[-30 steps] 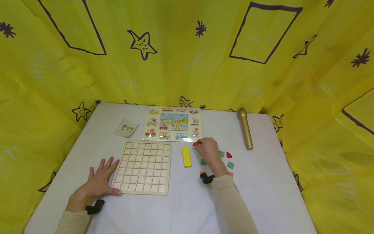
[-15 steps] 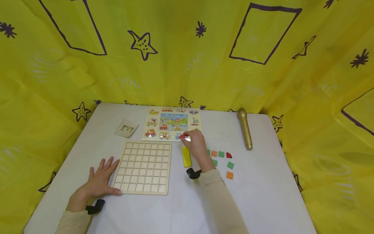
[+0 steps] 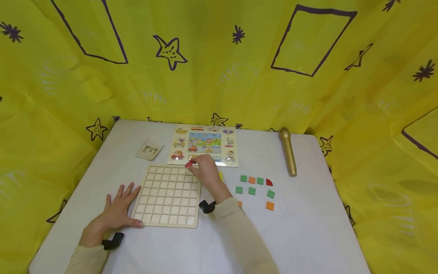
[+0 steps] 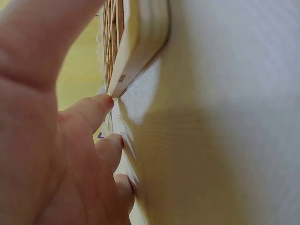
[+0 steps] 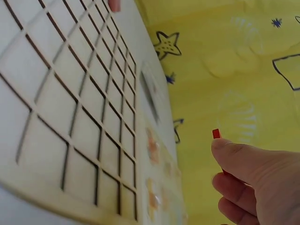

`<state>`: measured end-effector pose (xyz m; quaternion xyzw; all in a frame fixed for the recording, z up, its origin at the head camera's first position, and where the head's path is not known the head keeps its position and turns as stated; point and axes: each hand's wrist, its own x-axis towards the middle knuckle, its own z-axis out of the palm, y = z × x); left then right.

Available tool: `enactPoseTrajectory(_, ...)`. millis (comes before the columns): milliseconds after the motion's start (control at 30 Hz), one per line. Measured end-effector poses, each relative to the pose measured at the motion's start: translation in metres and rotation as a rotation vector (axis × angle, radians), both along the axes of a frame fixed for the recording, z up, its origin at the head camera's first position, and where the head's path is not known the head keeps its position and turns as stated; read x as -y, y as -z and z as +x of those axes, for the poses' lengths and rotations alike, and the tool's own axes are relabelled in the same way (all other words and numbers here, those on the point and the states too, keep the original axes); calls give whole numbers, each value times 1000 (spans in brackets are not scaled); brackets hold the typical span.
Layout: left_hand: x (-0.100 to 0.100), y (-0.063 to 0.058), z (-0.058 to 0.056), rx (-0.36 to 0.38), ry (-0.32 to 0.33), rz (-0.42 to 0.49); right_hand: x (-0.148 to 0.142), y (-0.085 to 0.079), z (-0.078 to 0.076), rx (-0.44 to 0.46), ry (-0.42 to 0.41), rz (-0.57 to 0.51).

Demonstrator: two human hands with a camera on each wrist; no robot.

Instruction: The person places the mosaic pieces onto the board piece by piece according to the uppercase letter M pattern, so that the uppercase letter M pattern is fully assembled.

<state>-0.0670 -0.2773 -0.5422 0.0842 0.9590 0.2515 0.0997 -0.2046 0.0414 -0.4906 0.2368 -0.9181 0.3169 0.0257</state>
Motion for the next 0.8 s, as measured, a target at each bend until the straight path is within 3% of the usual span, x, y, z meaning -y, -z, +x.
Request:
enactPoseTrajectory(400,-1,-3,0,1,-3,-6,56,22,18,-8,-165,71)
enactPoseTrajectory(800,-1,-7,2,-11,0,-13,90,41,25,-47,-208,109)
